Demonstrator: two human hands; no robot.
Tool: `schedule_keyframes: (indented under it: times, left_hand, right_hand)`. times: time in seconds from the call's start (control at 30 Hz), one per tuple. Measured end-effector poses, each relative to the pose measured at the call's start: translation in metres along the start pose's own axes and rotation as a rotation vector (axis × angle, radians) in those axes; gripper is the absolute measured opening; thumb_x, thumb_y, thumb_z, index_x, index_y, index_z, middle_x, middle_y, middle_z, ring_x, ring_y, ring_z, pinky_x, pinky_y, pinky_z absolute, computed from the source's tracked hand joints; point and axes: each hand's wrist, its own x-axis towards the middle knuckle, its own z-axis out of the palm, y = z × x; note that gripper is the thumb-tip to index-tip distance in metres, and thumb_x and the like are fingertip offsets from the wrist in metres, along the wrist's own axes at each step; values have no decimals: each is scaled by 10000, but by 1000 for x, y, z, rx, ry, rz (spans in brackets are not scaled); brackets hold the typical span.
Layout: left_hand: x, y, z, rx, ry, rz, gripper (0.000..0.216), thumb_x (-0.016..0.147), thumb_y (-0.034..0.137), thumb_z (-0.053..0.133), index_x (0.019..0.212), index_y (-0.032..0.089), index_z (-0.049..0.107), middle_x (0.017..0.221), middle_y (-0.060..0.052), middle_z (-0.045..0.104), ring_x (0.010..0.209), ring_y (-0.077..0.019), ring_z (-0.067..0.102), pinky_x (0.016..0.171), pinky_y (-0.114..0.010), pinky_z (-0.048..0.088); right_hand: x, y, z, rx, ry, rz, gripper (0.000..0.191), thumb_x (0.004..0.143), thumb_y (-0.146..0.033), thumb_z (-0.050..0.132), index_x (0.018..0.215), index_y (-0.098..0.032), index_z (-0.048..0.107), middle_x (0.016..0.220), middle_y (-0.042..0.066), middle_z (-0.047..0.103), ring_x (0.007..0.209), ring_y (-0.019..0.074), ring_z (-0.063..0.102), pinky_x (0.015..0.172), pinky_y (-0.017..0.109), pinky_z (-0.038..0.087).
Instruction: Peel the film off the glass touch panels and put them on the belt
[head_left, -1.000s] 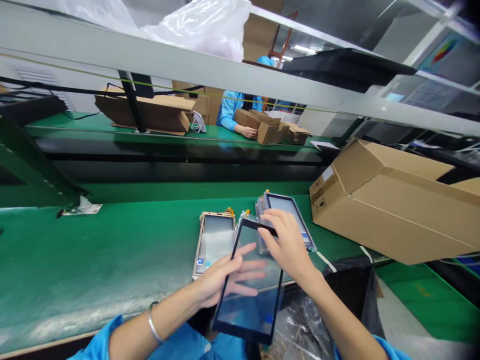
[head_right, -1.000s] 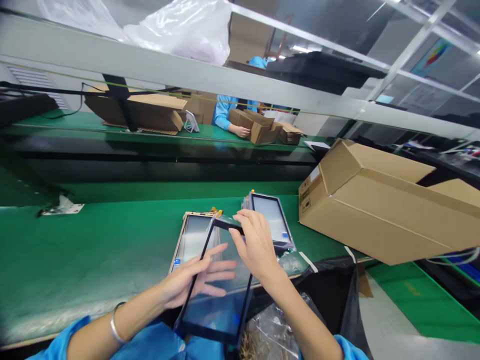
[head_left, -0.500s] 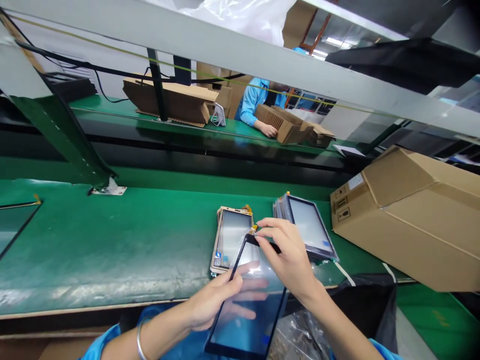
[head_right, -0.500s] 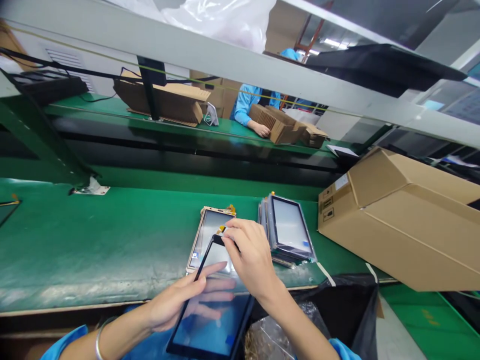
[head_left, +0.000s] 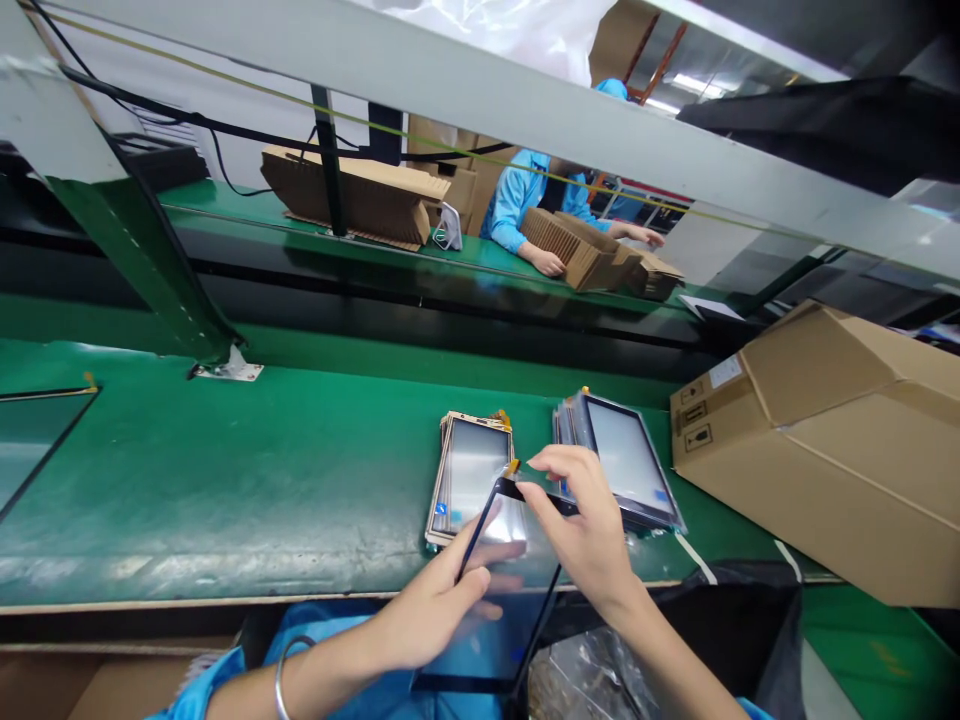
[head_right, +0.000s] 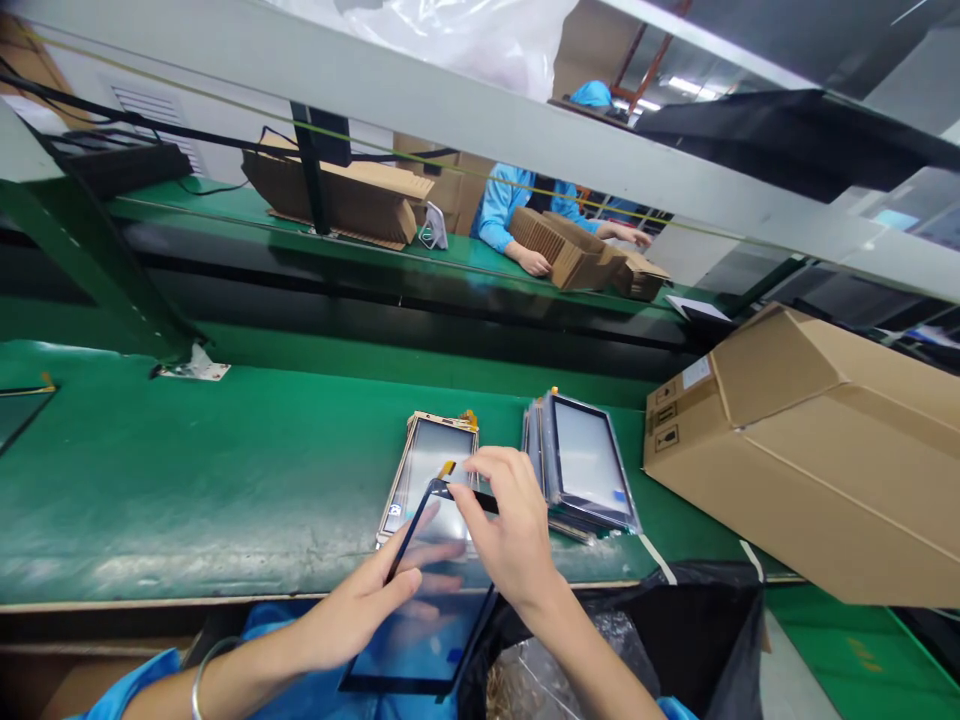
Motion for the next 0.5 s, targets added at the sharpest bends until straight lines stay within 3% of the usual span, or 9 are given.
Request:
schedule_keyframes:
  times: [0.2, 0.5]
  left_hand:
    - [-8, 4, 2, 151, -20, 107, 771, 910, 531, 452, 1495, 369, -23, 1510, -152, 324, 1123, -259, 588, 905, -405, 480]
    - [-12, 5, 5, 251, -39, 129, 674, 958, 463, 384, 1496, 368, -10, 1509, -134, 342, 1135, -239, 589, 919, -384, 483]
  right_hand:
    - [-2, 0, -2, 21, -71, 68, 17, 874, -196, 570, 868, -211, 566, 932, 54, 596, 925, 208, 554, 800, 361, 455]
    - [-1, -3, 0, -15, -63, -11, 79, 884, -142, 551, 929, -206, 560, 929, 50, 606, 906, 197, 551, 794, 358, 447]
